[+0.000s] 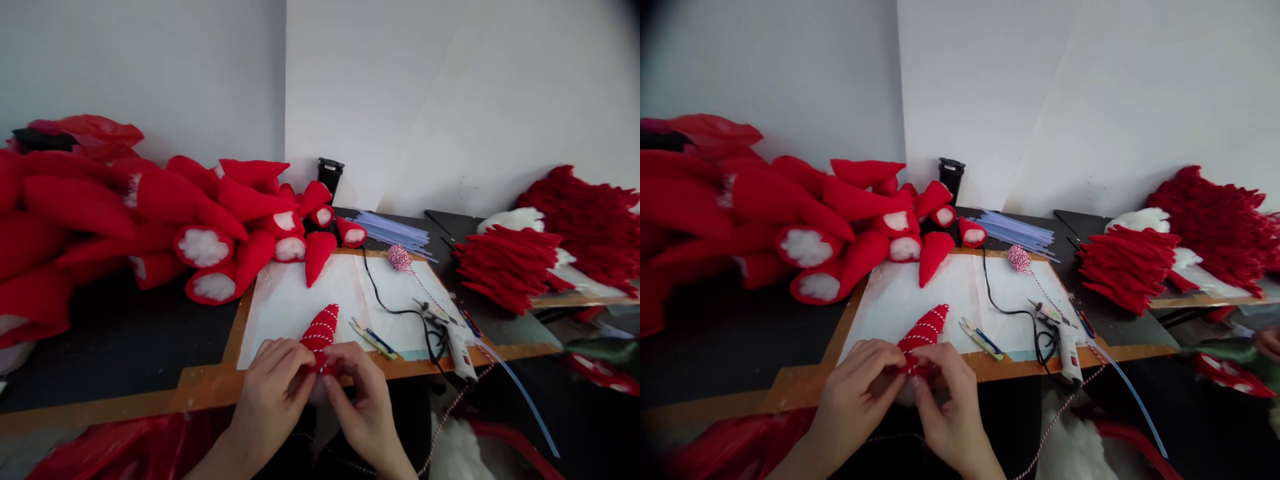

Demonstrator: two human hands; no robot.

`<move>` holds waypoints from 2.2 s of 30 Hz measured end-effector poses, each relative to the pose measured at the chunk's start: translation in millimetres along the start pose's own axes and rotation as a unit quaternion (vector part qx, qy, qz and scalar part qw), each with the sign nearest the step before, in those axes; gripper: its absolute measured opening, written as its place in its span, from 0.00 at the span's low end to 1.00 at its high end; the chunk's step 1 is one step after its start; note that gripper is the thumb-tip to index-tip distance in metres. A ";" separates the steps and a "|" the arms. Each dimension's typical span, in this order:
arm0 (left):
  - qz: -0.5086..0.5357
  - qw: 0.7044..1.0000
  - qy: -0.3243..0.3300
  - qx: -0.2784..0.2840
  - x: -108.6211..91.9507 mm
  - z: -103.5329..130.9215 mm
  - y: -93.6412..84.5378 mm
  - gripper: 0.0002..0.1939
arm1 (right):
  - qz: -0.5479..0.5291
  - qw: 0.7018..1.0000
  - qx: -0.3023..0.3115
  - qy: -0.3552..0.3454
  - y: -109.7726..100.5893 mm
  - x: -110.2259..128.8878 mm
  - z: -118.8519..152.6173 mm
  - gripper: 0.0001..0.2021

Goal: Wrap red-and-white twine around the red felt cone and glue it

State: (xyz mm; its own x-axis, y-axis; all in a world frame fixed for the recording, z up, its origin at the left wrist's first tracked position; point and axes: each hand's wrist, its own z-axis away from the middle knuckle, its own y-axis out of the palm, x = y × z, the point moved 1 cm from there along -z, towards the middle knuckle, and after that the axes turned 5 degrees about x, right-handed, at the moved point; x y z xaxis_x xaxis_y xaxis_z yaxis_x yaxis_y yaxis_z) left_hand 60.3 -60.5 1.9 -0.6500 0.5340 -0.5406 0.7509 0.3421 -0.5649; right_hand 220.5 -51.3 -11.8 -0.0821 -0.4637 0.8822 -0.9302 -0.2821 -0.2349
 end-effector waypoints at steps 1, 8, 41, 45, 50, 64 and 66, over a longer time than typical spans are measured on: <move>-0.006 1.000 0.003 -0.005 -0.2 0.7 0.7 0.09 | -0.005 1.000 -0.016 0.002 2.1 -2.4 2.1 0.22; -0.005 1.000 0.016 -0.001 -2.7 6.9 -0.1 0.10 | 0.054 0.997 -0.059 -0.014 9.0 -12.7 14.6 0.32; 0.012 0.999 0.048 0.011 12.5 16.1 -17.5 0.16 | 0.110 0.992 -0.045 -0.048 14.7 -8.9 22.5 0.31; 0.033 0.994 0.098 0.019 12.1 9.1 -18.9 0.12 | 0.130 0.989 -0.045 -0.051 16.8 -12.0 24.9 0.31; 0.035 0.999 0.035 -0.012 8.3 18.6 -16.9 0.11 | 0.156 0.986 -0.034 -0.053 20.8 -14.7 29.0 0.33; -0.021 0.980 -0.193 -0.034 33.1 47.4 -15.2 0.28 | -0.107 0.961 -0.083 0.242 9.8 -28.1 9.3 0.23; -0.039 0.983 -0.180 0.025 35.7 48.8 -10.3 0.23 | -0.110 0.959 -0.055 0.254 9.6 -26.9 4.4 0.27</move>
State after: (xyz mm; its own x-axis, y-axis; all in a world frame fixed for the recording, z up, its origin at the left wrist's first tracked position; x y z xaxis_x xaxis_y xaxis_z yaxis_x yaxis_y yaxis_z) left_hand 23.6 -82.7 -42.1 -0.7115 0.1972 -0.6744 0.6963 0.3273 -0.6388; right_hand 215.4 -45.3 -39.6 -0.0162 0.0732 0.9972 -0.9749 -0.2227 0.0005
